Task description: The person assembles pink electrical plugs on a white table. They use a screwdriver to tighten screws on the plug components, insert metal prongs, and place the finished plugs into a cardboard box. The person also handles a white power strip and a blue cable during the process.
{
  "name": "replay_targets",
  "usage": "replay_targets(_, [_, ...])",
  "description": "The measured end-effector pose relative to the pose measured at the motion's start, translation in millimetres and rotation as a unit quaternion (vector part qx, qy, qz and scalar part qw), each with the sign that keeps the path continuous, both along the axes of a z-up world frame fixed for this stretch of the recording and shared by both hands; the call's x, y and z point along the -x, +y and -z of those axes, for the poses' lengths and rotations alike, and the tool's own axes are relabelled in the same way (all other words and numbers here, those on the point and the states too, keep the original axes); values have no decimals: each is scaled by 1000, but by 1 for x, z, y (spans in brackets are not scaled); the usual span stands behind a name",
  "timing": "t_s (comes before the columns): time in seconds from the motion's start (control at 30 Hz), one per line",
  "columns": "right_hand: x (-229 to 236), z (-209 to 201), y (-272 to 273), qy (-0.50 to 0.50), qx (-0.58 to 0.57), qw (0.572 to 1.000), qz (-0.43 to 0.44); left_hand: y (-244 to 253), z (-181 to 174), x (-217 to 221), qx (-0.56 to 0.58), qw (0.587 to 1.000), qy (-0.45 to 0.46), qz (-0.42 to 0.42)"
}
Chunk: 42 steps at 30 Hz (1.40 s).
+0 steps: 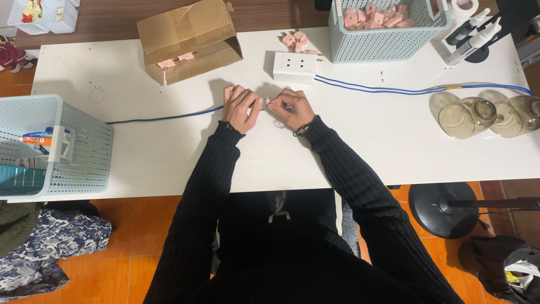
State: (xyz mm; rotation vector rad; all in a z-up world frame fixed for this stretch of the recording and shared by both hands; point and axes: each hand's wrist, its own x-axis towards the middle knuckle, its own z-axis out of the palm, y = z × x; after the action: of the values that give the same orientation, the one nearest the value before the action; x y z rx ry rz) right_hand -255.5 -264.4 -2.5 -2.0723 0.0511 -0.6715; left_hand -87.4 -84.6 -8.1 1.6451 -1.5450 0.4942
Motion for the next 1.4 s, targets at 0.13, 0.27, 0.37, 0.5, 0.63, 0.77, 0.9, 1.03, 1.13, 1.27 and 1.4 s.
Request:
replay_targets(0.13, [-1, 2, 0, 6, -25, 1000, -7, 0, -3, 1, 3, 1000, -2, -1])
replay_targets(0.27, [4, -12, 7, 12, -50, 999, 3, 0, -6, 2, 8, 1000, -1, -4])
replay_targets(0.37, [2, -12, 9, -16, -20, 1000, 16, 0, -3, 1, 20, 1000, 1, -12])
replay_targets(0.5, [4, -20, 16, -67, 35, 997, 33, -1, -2, 0, 41, 999, 3, -27])
replay_targets(0.63, [0, -18, 17, -100, 102, 989, 40, -2, -1, 0, 44, 999, 4, -28])
replay_targets(0.77, [-5, -6, 13, -141, 152, 977, 51, -3, 0, 1, 40, 999, 4, -26])
replay_targets(0.9, [-3, -12, 17, -162, 178, 968, 66, -3, 1, 1, 36, 999, 0, -27])
replay_targets(1.03, [-4, -10, 14, -173, 192, 963, 74, -4, 1, 2, 34, 999, -1, -30])
replay_targets(1.13, [-5, -10, 14, -181, 204, 959, 80, -3, 0, 3, 35, 999, 1, -31])
replay_targets(1.27, [-5, -12, 16, -197, 201, 956, 82, -5, 1, 3, 33, 999, 10, -32])
replay_targets(1.4, [-6, -13, 18, -199, 190, 958, 83, -5, 0, 2, 39, 999, 9, -36])
